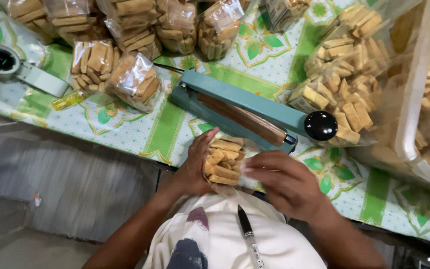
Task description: The person packs rectangular biscuits into clear plastic bags and seals them using a handheld heat sealer. They repeatedly pick up biscuits from a large container, place them into bags, and use the sealer to close the packaging before setting the finished bags aside.
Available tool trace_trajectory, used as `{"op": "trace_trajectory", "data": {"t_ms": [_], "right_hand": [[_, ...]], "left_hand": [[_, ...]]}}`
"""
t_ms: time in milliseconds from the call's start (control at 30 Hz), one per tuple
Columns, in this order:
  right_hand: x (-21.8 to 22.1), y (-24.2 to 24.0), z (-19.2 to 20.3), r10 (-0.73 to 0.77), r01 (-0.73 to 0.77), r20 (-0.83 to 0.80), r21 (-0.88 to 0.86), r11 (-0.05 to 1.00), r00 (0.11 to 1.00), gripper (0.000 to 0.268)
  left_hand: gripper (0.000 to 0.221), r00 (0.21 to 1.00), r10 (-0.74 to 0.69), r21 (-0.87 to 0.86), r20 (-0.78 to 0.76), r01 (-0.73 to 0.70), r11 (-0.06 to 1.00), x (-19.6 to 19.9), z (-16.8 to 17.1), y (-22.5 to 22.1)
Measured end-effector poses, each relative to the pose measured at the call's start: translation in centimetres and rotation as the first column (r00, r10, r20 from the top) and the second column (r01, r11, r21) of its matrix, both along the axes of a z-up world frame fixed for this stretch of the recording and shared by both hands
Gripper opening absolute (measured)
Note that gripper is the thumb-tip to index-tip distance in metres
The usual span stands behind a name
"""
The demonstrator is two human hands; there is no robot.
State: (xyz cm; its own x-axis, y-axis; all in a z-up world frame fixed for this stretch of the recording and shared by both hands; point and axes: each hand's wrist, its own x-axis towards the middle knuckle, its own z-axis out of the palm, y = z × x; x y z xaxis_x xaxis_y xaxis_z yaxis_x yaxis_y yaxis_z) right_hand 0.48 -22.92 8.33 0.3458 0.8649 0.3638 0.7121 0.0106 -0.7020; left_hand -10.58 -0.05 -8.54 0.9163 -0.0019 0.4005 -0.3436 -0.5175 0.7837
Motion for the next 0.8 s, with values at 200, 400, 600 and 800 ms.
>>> {"op": "trace_trajectory", "data": {"t_ms": [200,400,600,800], "right_hand": [[0.3,7.0,0.7,0.328,-0.125,0.327,-0.512,0.850,0.886,0.026],[-0.1,6.6,0.3,0.314,0.068,0.285,-0.829,0.556,0.906,0.018],[-0.5,6.1,0.3,0.088,0.149,0.287,-0.707,0.692,0.954,0.027],[-0.1,3.7,2.9,-0.024,0.166,0.325,-0.416,0.894,0.945,0.030]], "left_hand": [[0.139,0.976,-0.207,-0.304,-0.074,0.176,0.936,0.9,-2.4,0.2],[0.138,0.998,-0.033,-0.113,-0.052,0.027,0.993,0.1,-2.9,-1.5],[0.135,1.000,0.030,-0.147,0.003,-0.030,0.989,-0.1,-1.2,-2.4],[0.135,0.994,0.003,-0.224,-0.114,-0.029,0.974,-0.4,0.0,-2.8]]}}
